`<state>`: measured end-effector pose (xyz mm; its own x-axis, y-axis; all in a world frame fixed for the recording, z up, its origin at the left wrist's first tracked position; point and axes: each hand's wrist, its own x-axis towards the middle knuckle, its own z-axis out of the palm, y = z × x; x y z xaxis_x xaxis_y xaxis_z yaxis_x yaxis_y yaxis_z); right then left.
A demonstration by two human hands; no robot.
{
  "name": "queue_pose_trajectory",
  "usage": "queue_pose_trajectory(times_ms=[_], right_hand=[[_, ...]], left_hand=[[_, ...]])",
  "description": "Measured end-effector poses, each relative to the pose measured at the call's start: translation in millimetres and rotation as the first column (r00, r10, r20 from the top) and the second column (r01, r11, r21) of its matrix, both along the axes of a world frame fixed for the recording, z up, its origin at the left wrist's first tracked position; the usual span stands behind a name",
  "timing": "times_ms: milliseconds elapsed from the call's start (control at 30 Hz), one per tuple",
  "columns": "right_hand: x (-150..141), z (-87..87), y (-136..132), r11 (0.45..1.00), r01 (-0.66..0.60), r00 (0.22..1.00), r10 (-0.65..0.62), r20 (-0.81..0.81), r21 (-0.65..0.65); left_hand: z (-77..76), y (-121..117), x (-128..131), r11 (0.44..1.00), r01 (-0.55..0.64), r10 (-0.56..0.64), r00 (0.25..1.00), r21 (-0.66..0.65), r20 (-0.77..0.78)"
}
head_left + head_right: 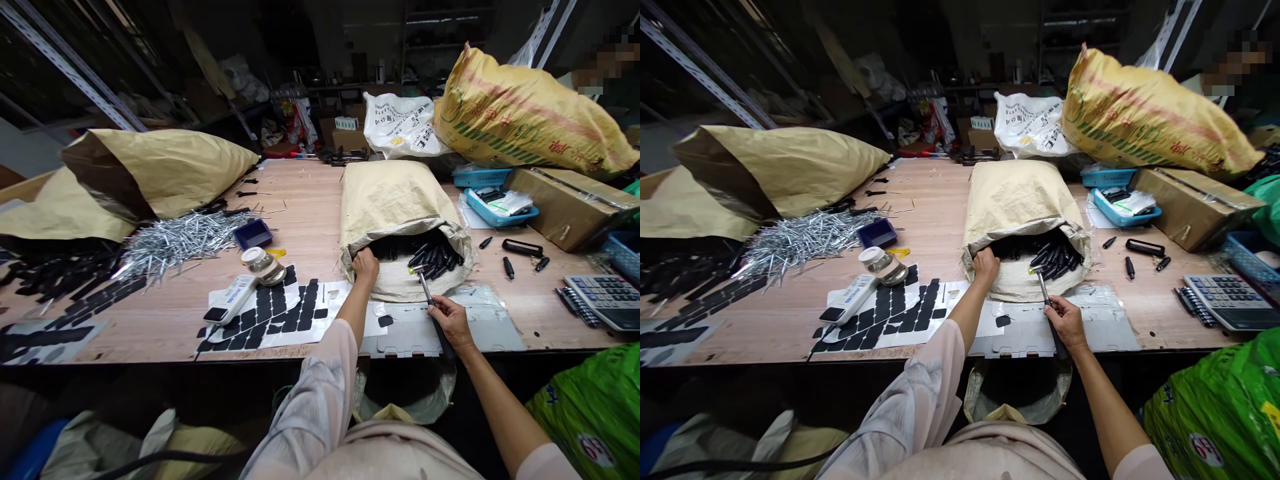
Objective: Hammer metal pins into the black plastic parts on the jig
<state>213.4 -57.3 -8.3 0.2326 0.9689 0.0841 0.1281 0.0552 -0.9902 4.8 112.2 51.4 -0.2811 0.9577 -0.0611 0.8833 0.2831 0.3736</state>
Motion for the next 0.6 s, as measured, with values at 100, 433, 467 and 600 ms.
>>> queue_pose_trajectory(times_ms=[100, 433, 467, 600], right_hand=[[-0.2, 0.4, 0.3, 1.0, -0.003, 1.0, 0.003, -0.001, -0.002], [1.4, -3.9, 0.4, 1.0, -0.004, 0.999, 0.004, 0.038, 0.003], [1.5, -3.7, 0.6, 1.0, -0.006, 0.999, 0.006, 0.039, 0.001], [1.7, -3.6, 1.3, 1.0, -0.01, 0.999, 0.01, 0.049, 0.006]], left_hand=[[4.6, -14.2, -3.0, 1.0, -0.007, 0.007, 1.0, 0.004, -0.013], [-14.1, -72.5, 1.1, 0.935, 0.353, -0.354, 0.934, 0.03, 0.047], [-15.8, -71.5, 3.5, 0.915, 0.4, -0.402, 0.914, 0.047, 0.059], [-24.2, -59.8, 13.2, 0.83, 0.547, -0.556, 0.826, 0.104, 0.096]])
